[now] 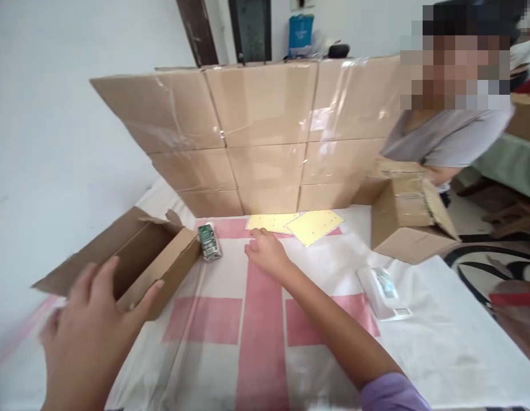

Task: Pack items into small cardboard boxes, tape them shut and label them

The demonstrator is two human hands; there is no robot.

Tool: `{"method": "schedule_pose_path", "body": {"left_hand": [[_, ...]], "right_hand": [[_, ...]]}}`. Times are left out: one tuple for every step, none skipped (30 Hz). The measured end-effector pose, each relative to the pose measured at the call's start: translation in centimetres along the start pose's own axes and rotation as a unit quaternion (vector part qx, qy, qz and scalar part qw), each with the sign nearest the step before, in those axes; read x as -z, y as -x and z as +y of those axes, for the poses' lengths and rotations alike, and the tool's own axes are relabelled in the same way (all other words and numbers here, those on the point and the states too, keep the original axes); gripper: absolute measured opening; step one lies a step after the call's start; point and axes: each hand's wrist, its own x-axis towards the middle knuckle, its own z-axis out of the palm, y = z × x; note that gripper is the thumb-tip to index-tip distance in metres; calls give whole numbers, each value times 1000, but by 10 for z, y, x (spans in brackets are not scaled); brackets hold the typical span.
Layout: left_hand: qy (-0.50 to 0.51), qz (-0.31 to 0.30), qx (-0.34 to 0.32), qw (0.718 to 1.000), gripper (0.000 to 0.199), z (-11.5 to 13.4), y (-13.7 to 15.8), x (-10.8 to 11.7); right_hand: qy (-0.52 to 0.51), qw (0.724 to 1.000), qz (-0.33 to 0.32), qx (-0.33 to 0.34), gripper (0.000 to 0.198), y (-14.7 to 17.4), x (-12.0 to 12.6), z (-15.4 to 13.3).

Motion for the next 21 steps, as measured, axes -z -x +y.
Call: {"method": "schedule_pose_path", "body": {"left_hand": [[-25, -72, 10, 997, 65, -16, 2, 0], [-43, -138, 8, 989, 61, -28, 5, -1], [-59, -187, 4, 981, 57, -37, 7, -3], [-76, -224, 0, 972, 56, -43, 10, -7], [-87, -244, -6, 966, 56, -48, 12, -10], [-89, -247, -11, 965, 56, -51, 14, -13], [-86, -242, -15, 966, 57, -54, 17, -16], [-80, -234, -17, 969, 56, -57, 18, -18], [-72, -222, -20, 972, 55, -61, 20, -19], [-65, -207, -25, 976, 52, -65, 22, -21], [-59, -192, -35, 979, 48, -70, 23, -22], [-53, -177, -51, 981, 45, -76, 24, -23], [-45, -163, -71, 983, 43, -81, 26, -24], [-32, -151, -94, 984, 42, -86, 27, -25], [-15, -140, -115, 983, 41, -90, 29, -26], [7, -131, -134, 982, 41, -93, 30, -27], [31, -126, -150, 980, 40, -95, 31, -28], [58, -127, -165, 976, 40, -95, 31, -29], [87, -132, -180, 971, 41, -92, 31, -30], [117, -139, -198, 963, 41, -87, 31, -32], [147, -143, -219, 954, 41, -80, 30, -33]], "right_hand": [[-4, 1000, -26, 1, 45, -15, -13, -11], [-4, 999, -52, 3, 56, -29, -25, -23], [4, 997, -78, 8, 68, -41, -37, -34], [18, 995, -101, 15, 81, -52, -49, -45], [35, 992, -120, 21, 93, -62, -61, -56], [54, 989, -132, 26, 102, -69, -72, -66], [73, 987, -138, 28, 107, -74, -82, -76], [88, 986, -137, 26, 110, -77, -91, -84], [99, 986, -133, 22, 110, -79, -99, -90], [106, 986, -128, 18, 110, -80, -105, -95], [107, 986, -125, 15, 109, -80, -109, -97], [107, 986, -124, 15, 106, -80, -110, -97], [97, 988, -122, 18, 101, -79, -108, -94], [69, 990, -121, 19, 94, -78, -103, -88], [27, 991, -126, 19, 86, -74, -94, -80], [-39, 991, -125, 17, 78, -69, -82, -69], [-126, 982, -141, -3, 75, -62, -66, -57], [-203, 966, -162, -5, 73, -51, -48, -43], [-260, 953, -157, -4, 73, -39, -26, -30], [-304, 944, -128, -8, 71, -25, -2, -17], [-336, 936, -104, -15, 68, -9, 23, -6]]}}
